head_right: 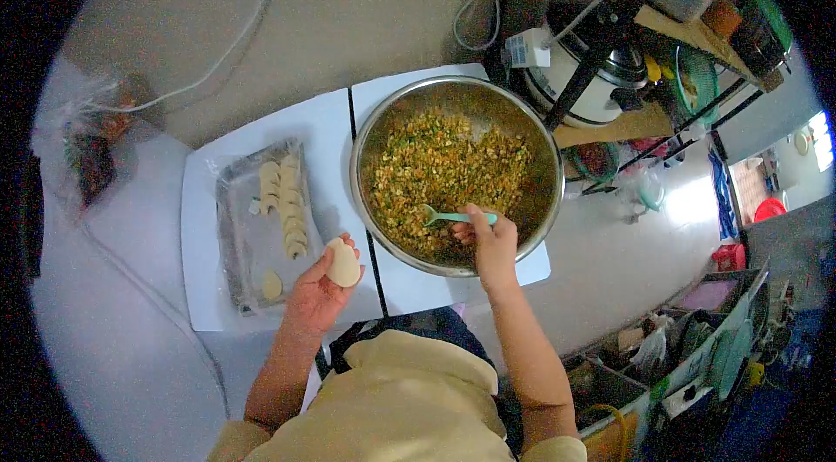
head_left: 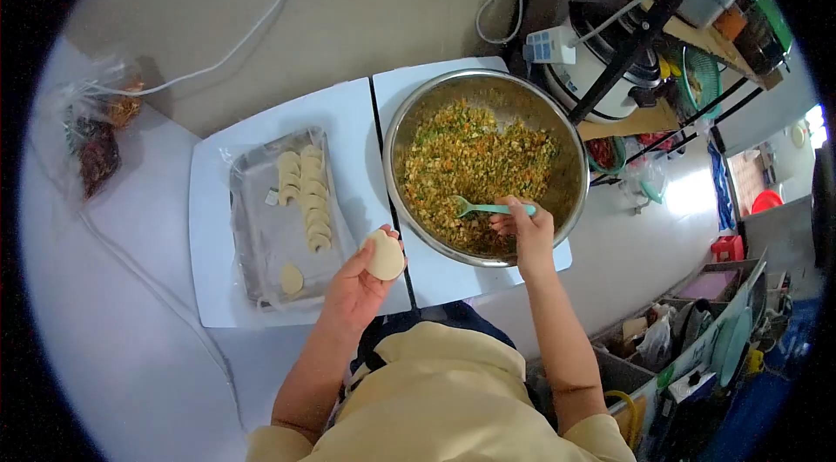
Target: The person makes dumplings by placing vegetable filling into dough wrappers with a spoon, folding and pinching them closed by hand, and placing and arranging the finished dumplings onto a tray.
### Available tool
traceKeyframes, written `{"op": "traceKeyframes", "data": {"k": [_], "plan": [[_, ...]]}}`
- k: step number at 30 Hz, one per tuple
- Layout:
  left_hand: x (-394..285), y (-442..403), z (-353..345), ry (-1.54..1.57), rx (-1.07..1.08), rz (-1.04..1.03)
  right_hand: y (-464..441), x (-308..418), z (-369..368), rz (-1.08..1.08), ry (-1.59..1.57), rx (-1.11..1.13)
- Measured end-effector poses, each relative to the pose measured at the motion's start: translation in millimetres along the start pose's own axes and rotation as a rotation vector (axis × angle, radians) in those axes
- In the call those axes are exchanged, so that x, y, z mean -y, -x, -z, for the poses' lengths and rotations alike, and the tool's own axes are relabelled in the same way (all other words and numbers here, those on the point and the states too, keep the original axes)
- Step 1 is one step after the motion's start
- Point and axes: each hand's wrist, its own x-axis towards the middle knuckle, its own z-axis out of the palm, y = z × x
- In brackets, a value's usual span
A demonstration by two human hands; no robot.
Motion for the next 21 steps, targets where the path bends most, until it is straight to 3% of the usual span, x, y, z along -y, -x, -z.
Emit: {"op": "traceKeyframes", "data": {"k": [8, 12, 15, 16, 18, 19, 21], "plan": [[19, -24, -23, -0.170, -0.171, 0.043, 23, 26, 34, 0.006, -0.209, -0.055], [42, -42, -44, -0.206, -0.045, 0.177, 44, 40, 36, 0.022, -0.202, -0.098], [57, -57, -61, -0.165, -0.010, 0.216, 62, 37, 34, 0.173, -0.156, -0.100], [61, -61, -64, -0.211, 0.069, 0.190, 67, 31, 33, 0.301, 0.016, -0.080], [67, -70, -74, -0.214, 0.027, 0.185, 76, 20, 39, 0.536, 0.383, 0.013], [68, -73, -78, -0.217, -0.016, 0.177, 79, 16, 41, 0.538, 0.382, 0.010], [68, -82, -75, -0.239, 0.029, 0.201, 83, 9, 41, 0.885, 0.895, 0.183]]}}
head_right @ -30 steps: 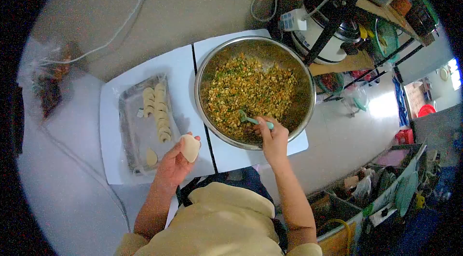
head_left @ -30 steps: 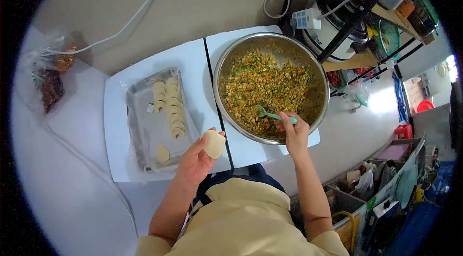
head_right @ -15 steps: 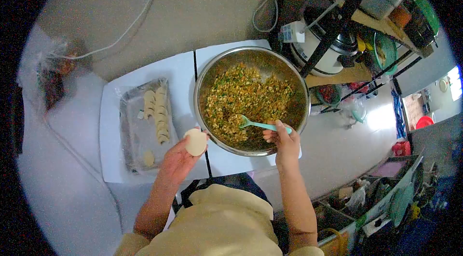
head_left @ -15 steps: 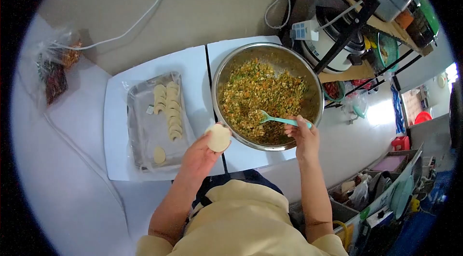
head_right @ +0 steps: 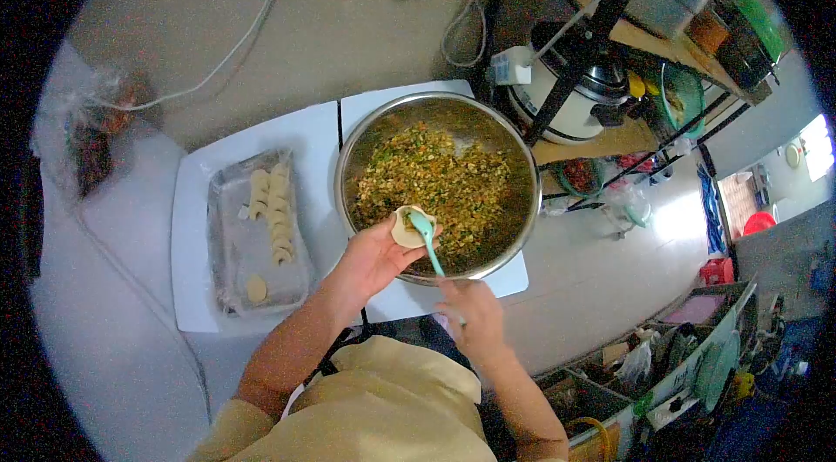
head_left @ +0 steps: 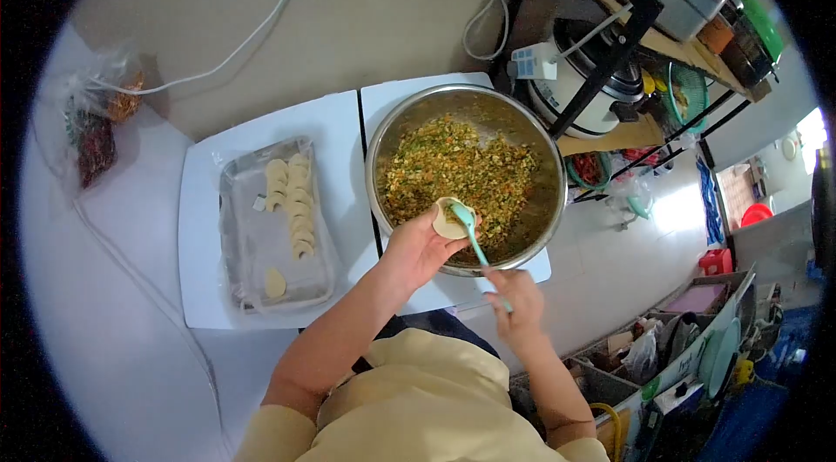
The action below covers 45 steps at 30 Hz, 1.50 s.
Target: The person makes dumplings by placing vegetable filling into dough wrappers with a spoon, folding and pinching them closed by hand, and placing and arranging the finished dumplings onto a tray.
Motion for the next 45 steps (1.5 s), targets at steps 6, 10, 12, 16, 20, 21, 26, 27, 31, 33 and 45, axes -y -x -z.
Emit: {"op": "traceKeyframes", "data": {"k": [6, 10, 12, 16, 20, 21, 26, 27, 31, 33, 45], "plan": [[-1, -9, 2, -0.079, -0.064, -0.001, 18, -4, -17, 0.126, 0.165, 0.081], [2, -19, 16, -0.062, -0.011, -0.007, 15, -11, -12, 0.055, -0.022, 0.021], [3, -19, 19, 0.001, -0.012, -0.002, 13, -8, -9, -0.489, -0.646, -0.239], [-1, -16, 21, 0.067, 0.071, 0.045, -1, -10, -1, -0.655, -1.055, -0.510], [-1, -9, 17, 0.122, 0.015, 0.064, -3, -15, 11, -0.649, -0.662, -0.342], [-1, -8, 17, 0.076, 0.025, 0.056, -4, -21, 11, -0.573, -0.375, -0.192], [3, -1, 11, -0.046, 0.058, 0.028, -12, -20, 2, -0.250, 0.153, 0.122], [4, 2, 8, -0.090, 0.054, 0.013, -16, -15, 5, -0.236, 0.189, 0.176], [-1, 11, 0, -0.032, 0.088, 0.066, -27, -2, 15, -0.215, 0.145, 0.119], [-1, 19, -8, -0.065, 0.093, 0.080, -28, -5, 13, -0.162, 0.073, 0.026], [1, 36, -19, -0.159, 0.208, 0.123, -39, 2, -3, 0.077, -0.069, -0.249]]}}
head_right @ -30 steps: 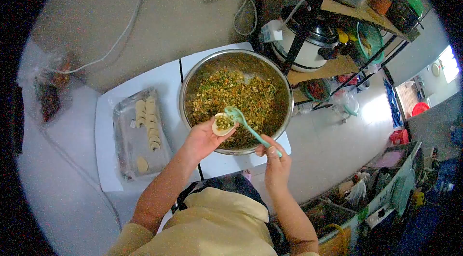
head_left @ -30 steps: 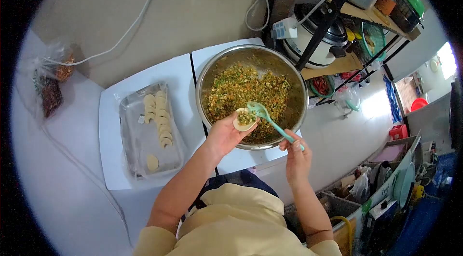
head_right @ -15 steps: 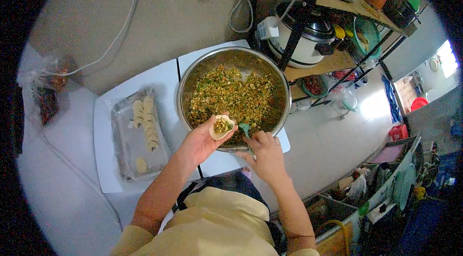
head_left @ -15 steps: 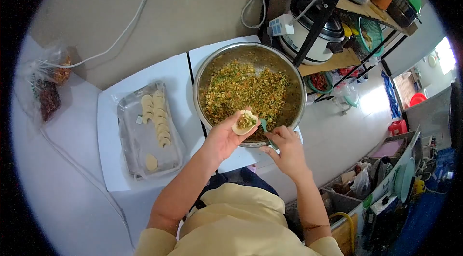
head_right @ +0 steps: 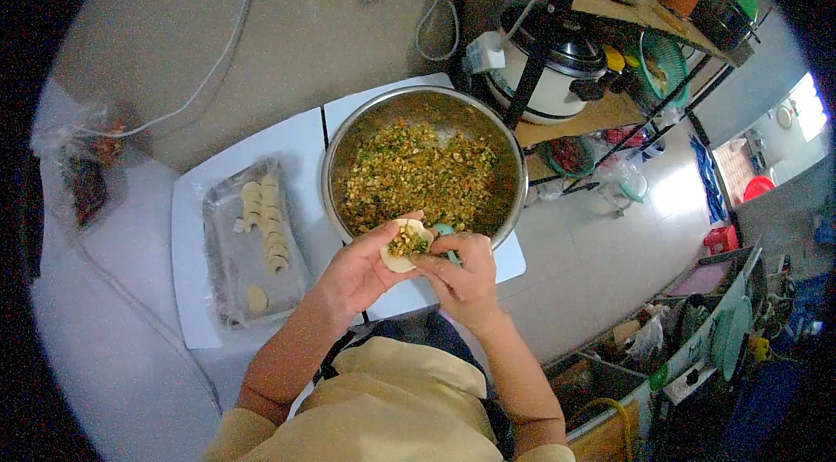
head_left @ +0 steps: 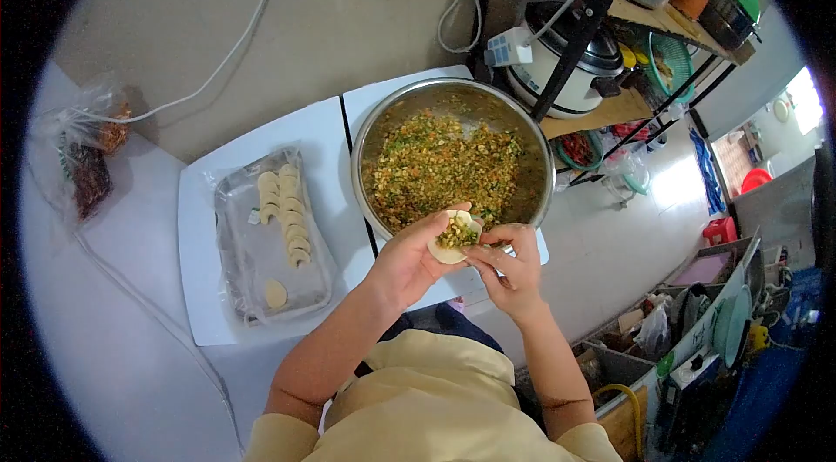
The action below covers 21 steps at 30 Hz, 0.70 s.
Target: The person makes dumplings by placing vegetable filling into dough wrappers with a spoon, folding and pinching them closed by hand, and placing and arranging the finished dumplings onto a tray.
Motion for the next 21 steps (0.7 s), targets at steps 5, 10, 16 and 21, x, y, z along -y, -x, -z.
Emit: {"op": "traceKeyframes", "data": {"k": [5, 10, 16, 21], "plan": [[-2, 3, -4, -0.042, -0.040, -0.013, -1, 1, -3, -0.002, -0.037, -0.033], [-5, 9, -12, -0.073, -0.027, -0.007, -4, 5, -2, -0.056, -0.061, -0.048], [-7, 18, -18, -0.599, 0.065, -0.137, -11, 9, 0, -0.095, -0.106, -0.072], [-8, 22, -21, -0.659, 0.046, -0.198, -12, 18, 0, -0.134, -0.133, -0.098]]}}
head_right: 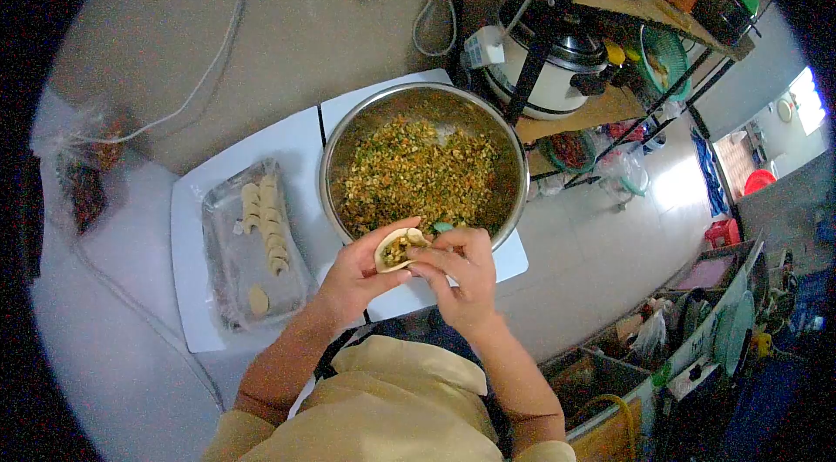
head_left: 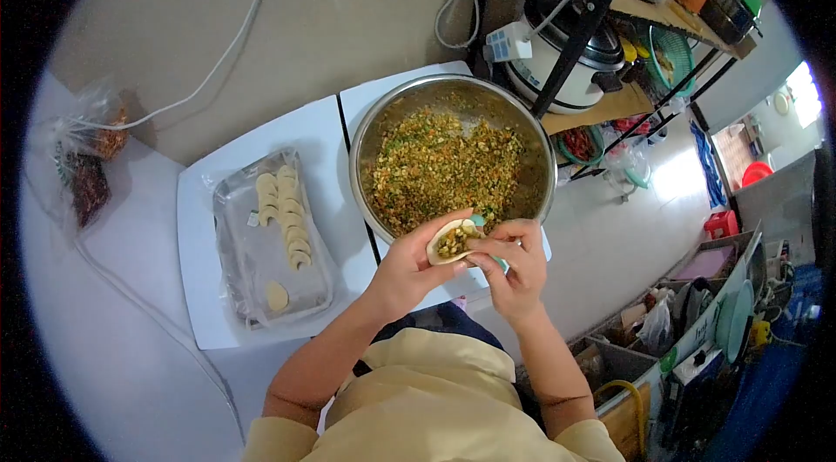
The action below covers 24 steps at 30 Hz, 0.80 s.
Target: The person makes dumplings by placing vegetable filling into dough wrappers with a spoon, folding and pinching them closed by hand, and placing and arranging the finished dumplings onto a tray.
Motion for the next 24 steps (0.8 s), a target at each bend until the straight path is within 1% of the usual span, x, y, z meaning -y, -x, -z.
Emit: {"op": "traceKeyframes", "data": {"k": [1, 2, 4, 10, 14, 16, 19, 22, 24], "plan": [[-1, 0, 1, -0.012, -0.003, -0.015, 2, 2, -2, -0.046, -0.017, -0.041], [-2, 0, 1, -0.012, -0.002, -0.016, 3, 4, -3, -0.045, -0.016, -0.042], [-6, 3, 0, 0.026, -0.028, -0.011, 6, 9, -5, -0.133, 0.029, -0.142], [-6, 4, 2, 0.033, -0.006, -0.015, 14, 8, -10, -0.155, -0.005, -0.112], [-7, 3, 1, 0.003, 0.023, -0.033, 11, 9, -9, -0.105, 0.029, -0.117], [-5, 2, 0, -0.055, 0.002, -0.068, 10, 7, -9, -0.009, 0.094, -0.084], [-4, 1, 1, -0.066, 0.012, -0.038, 6, 8, -5, 0.026, 0.170, -0.052], [-3, -1, 2, -0.154, 0.004, -0.020, -2, 9, -1, -0.014, 0.184, 0.003], [2, -3, 1, -0.142, -0.005, -0.035, -4, 9, 0, -0.036, 0.170, -0.011]]}}
